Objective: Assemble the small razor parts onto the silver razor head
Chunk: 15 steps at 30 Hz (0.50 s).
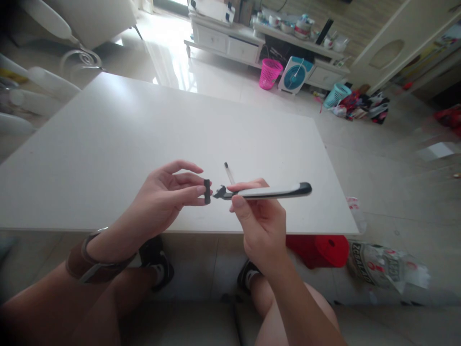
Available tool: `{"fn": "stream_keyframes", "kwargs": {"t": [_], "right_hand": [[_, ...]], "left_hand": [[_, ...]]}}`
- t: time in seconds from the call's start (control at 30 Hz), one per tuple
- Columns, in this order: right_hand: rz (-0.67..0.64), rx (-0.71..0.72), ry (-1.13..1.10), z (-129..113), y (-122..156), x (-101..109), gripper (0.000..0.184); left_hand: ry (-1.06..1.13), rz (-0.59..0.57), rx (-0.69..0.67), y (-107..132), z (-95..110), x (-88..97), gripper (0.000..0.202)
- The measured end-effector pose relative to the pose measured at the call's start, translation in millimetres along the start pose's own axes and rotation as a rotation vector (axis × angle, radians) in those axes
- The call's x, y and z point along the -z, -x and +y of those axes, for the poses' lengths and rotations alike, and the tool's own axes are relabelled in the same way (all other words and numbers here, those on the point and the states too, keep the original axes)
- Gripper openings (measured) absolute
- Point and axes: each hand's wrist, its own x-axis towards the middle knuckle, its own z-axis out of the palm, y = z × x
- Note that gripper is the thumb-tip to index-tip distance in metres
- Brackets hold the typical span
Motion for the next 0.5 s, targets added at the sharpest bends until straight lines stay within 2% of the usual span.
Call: {"fn": "stream_keyframes", "kwargs": {"t": [0.13,0.3,0.5], "right_hand": [[-0.063,0.105,0.216,0.6,1.4,3.3,0.018],[-0.142,0.184,0.26,7.0,4.4,6.2,0.037],[-0.251,0.32,0.377,6.8,0.7,5.5,0.038]], "left_hand": [[-0.038,-0.002,0.008,0.2,0.9,-1.1,0.034],[-0.102,-0.005,0.001,-0.1,2.0,-1.5,0.037],[-0.174,-0.03,-0.013,0.7,5.4,-2.7,0.036]]}}
